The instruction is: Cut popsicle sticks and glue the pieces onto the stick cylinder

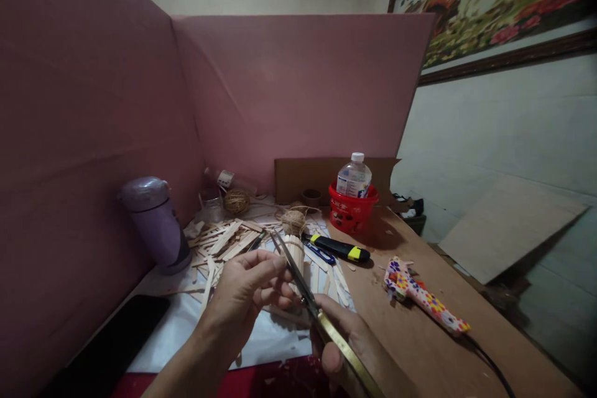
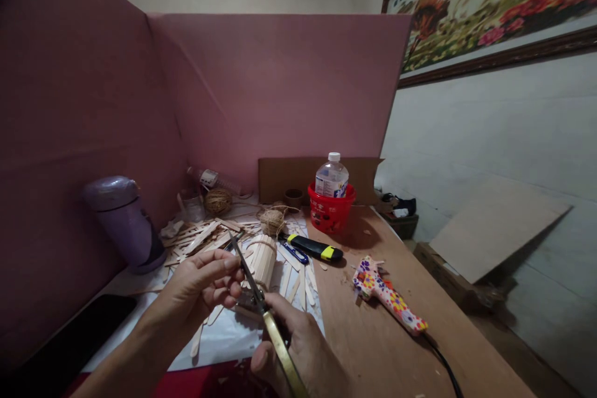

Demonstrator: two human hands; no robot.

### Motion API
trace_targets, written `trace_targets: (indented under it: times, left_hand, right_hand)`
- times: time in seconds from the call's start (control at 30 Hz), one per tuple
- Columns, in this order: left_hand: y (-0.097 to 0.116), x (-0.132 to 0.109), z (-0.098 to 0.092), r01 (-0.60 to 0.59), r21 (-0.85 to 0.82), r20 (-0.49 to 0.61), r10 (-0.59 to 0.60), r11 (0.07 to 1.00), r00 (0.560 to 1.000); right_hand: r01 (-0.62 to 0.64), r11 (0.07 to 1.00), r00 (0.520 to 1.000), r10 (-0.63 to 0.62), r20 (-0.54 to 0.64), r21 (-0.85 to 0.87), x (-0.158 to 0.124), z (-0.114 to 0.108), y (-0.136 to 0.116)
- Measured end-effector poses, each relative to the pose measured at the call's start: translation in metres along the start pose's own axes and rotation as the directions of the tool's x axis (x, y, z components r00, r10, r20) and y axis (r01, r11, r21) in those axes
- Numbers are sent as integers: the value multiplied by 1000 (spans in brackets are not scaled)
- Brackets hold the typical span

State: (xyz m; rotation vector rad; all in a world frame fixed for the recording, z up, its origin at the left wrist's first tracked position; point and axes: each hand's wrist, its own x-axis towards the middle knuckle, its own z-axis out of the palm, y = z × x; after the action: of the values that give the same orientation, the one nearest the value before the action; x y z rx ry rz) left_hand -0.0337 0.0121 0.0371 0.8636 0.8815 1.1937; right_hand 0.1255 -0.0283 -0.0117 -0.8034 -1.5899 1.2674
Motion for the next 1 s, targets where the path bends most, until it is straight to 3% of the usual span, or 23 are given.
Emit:
trace_targets:
  times: [0.23, 0.57, 0.87, 1.0]
  left_hand:
    - [-8, 2, 2, -17, -17, -16, 16, 1000, 1000]
    - [-11, 4, 0, 3, -9, -21, -3, 1000, 1000]
    - [-13, 7, -1, 1, 59, 43, -3, 998, 999]
    - [-14, 6, 1, -6, 65, 52, 3, 998, 999]
  right_hand:
    - [-44, 999, 996, 46, 76, -27, -1, -2, 6]
    - [-76, 996, 994, 80, 76, -51, -1, -2, 2]
    - [-36, 995, 999, 38, 25, -88, 1, -1, 11]
    - [-92, 993, 995, 95, 31, -76, 0, -2, 7]
